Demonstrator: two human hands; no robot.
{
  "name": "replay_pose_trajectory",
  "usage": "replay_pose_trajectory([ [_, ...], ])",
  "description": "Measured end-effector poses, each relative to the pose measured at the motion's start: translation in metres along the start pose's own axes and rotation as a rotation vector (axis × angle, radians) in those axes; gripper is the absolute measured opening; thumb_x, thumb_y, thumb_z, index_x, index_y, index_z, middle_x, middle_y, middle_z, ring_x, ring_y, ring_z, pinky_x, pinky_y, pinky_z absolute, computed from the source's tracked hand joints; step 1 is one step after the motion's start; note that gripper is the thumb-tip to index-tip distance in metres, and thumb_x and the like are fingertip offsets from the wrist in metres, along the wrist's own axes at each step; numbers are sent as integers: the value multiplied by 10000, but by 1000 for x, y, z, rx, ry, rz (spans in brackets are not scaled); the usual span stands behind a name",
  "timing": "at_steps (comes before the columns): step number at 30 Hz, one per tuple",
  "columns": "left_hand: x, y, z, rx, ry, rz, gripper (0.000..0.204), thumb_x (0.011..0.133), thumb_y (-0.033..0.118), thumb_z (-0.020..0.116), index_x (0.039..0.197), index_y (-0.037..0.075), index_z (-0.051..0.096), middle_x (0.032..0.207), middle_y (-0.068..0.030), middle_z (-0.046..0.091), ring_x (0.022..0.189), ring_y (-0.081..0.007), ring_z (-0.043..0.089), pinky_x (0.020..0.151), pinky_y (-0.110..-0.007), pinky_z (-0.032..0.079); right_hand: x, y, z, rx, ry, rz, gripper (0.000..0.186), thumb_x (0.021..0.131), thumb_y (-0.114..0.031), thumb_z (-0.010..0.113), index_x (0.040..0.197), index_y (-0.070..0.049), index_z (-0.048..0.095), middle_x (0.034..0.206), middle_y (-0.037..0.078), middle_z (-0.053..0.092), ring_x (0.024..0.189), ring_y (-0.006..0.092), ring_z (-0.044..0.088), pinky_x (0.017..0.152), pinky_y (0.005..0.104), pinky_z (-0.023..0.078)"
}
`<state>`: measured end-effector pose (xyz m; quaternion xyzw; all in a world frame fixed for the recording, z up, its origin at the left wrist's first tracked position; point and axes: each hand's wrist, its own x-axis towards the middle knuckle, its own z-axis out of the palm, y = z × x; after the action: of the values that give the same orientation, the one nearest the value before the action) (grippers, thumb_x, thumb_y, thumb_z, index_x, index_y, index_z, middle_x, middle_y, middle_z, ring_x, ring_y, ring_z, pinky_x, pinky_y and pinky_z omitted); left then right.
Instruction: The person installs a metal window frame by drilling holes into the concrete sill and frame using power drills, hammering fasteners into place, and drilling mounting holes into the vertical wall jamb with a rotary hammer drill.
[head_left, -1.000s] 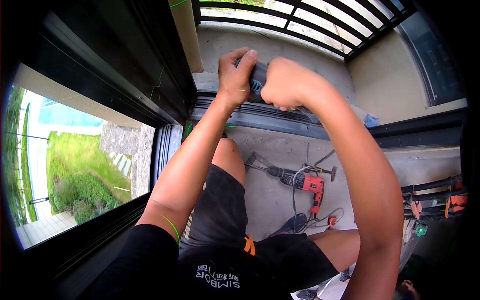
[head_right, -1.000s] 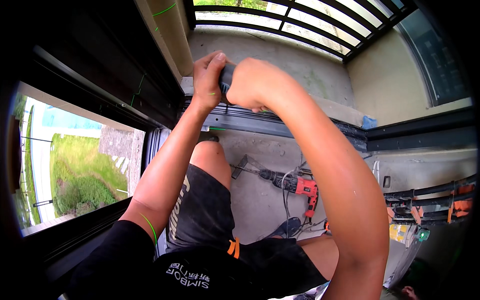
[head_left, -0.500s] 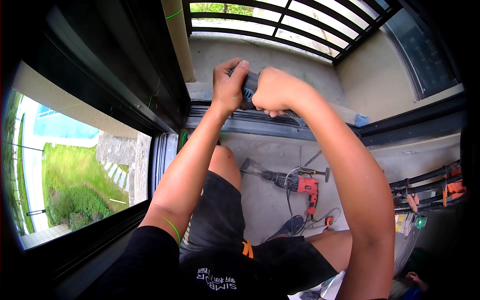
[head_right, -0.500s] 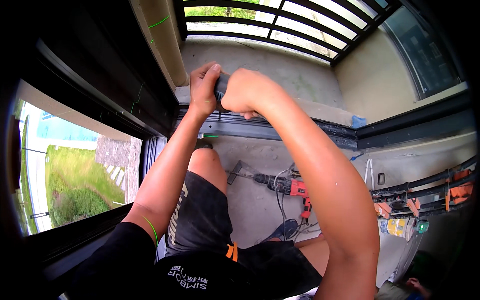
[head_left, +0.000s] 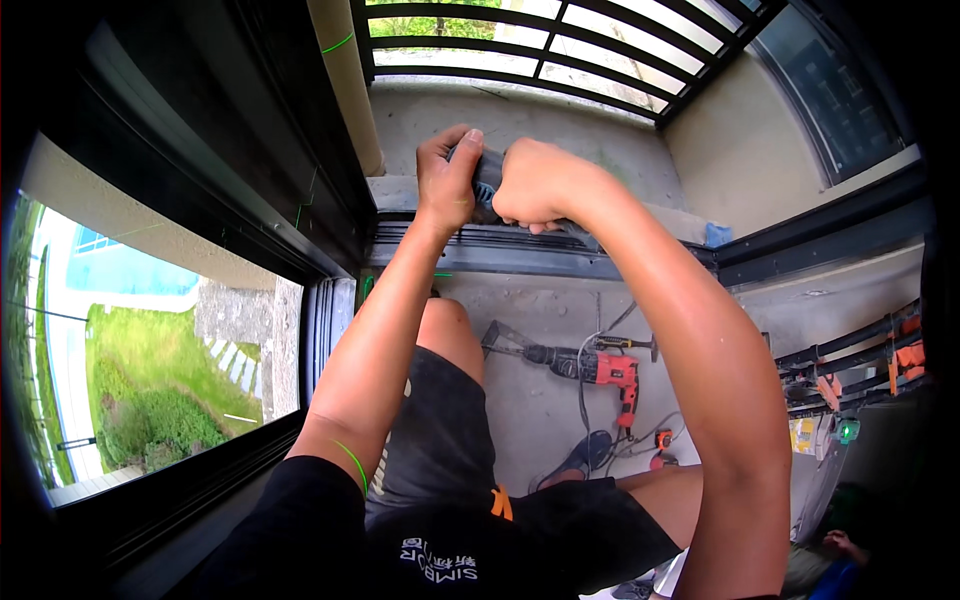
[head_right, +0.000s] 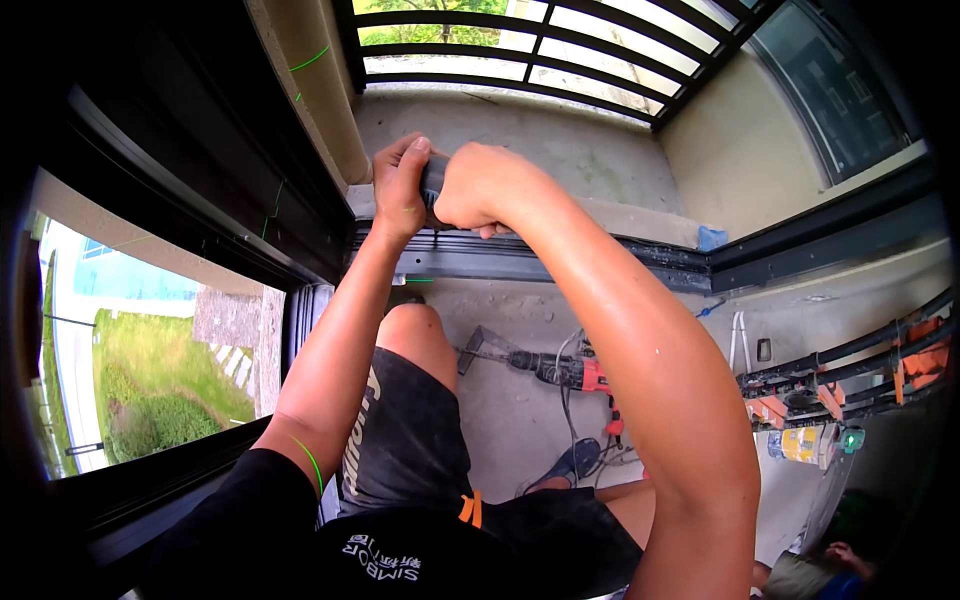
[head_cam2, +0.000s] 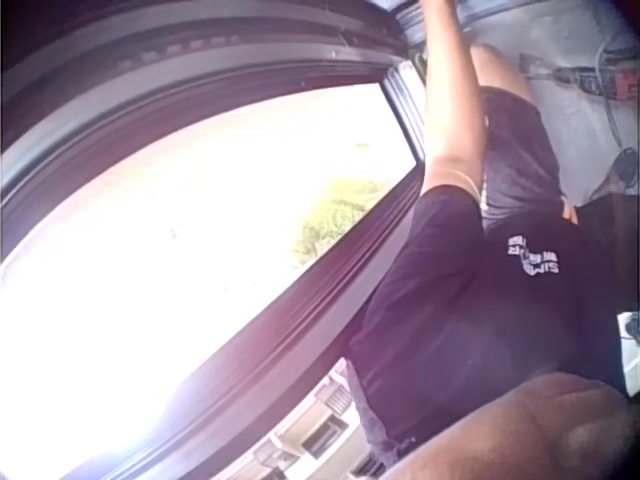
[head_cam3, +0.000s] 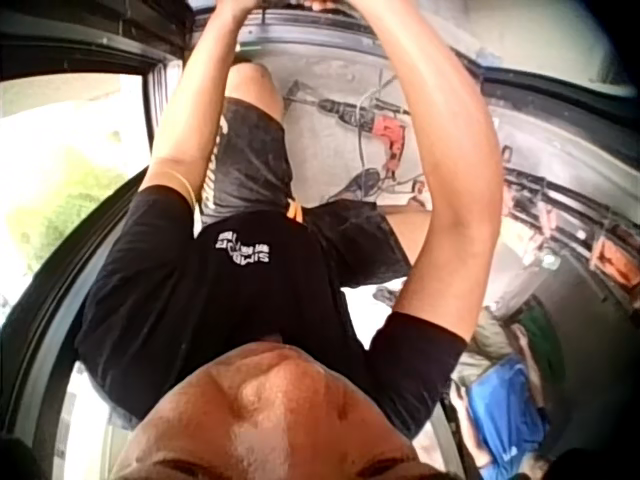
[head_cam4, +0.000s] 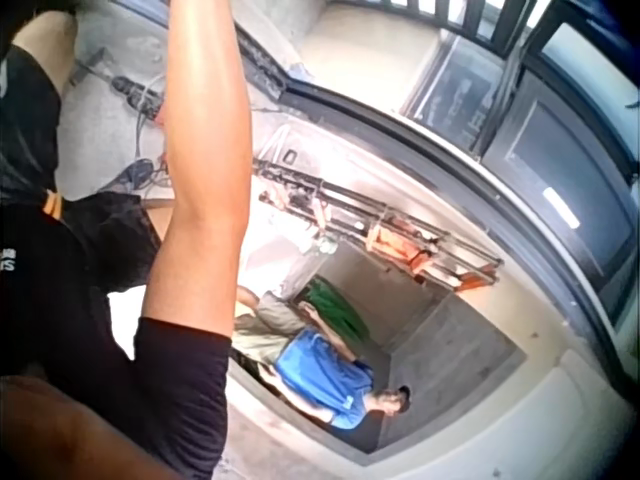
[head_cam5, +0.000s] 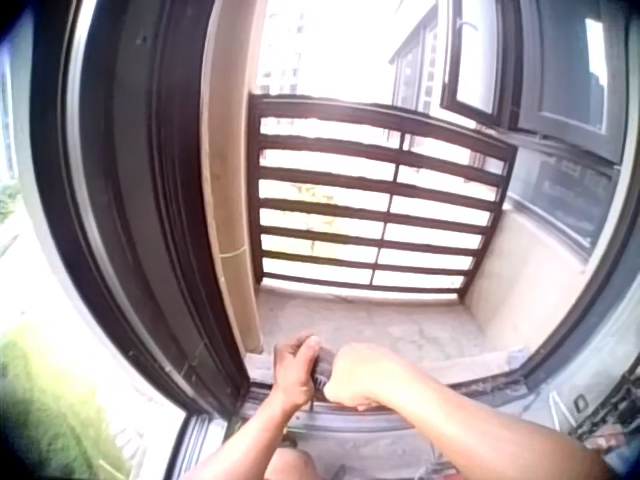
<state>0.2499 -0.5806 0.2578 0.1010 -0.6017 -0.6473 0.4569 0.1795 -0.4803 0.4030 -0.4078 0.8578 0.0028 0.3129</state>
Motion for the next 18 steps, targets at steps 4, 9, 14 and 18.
replay_pose_trajectory([
  [4,0,0,-2,90,-38,25,380,1039,285,561,755,32,547,715,23,531,702,-63,445,624,-282,381,-2,4,-3,91,-7,-20,148,776,-65,658,747,58,736,698,167,736,567,245,724,542,380,583],
  [9,-9,-5,8,73,93,57,351,1001,238,602,755,-3,534,670,13,452,716,-85,403,618,-322,360,1,10,-8,-18,12,-72,156,770,-99,668,730,21,758,683,148,735,564,239,729,596,373,612],
  [14,-7,-1,-3,72,89,62,354,1009,254,592,764,1,555,686,16,501,698,-83,424,614,-323,373,-9,0,-7,-16,13,-113,184,791,-111,748,760,67,713,706,207,733,594,284,748,582,387,591],
  [18,3,12,-3,-36,-136,-59,376,1037,271,581,764,13,584,709,24,547,688,-68,468,622,-303,404,-17,4,7,211,-1,-30,202,837,-85,728,755,96,689,698,184,713,572,247,728,529,391,569],
])
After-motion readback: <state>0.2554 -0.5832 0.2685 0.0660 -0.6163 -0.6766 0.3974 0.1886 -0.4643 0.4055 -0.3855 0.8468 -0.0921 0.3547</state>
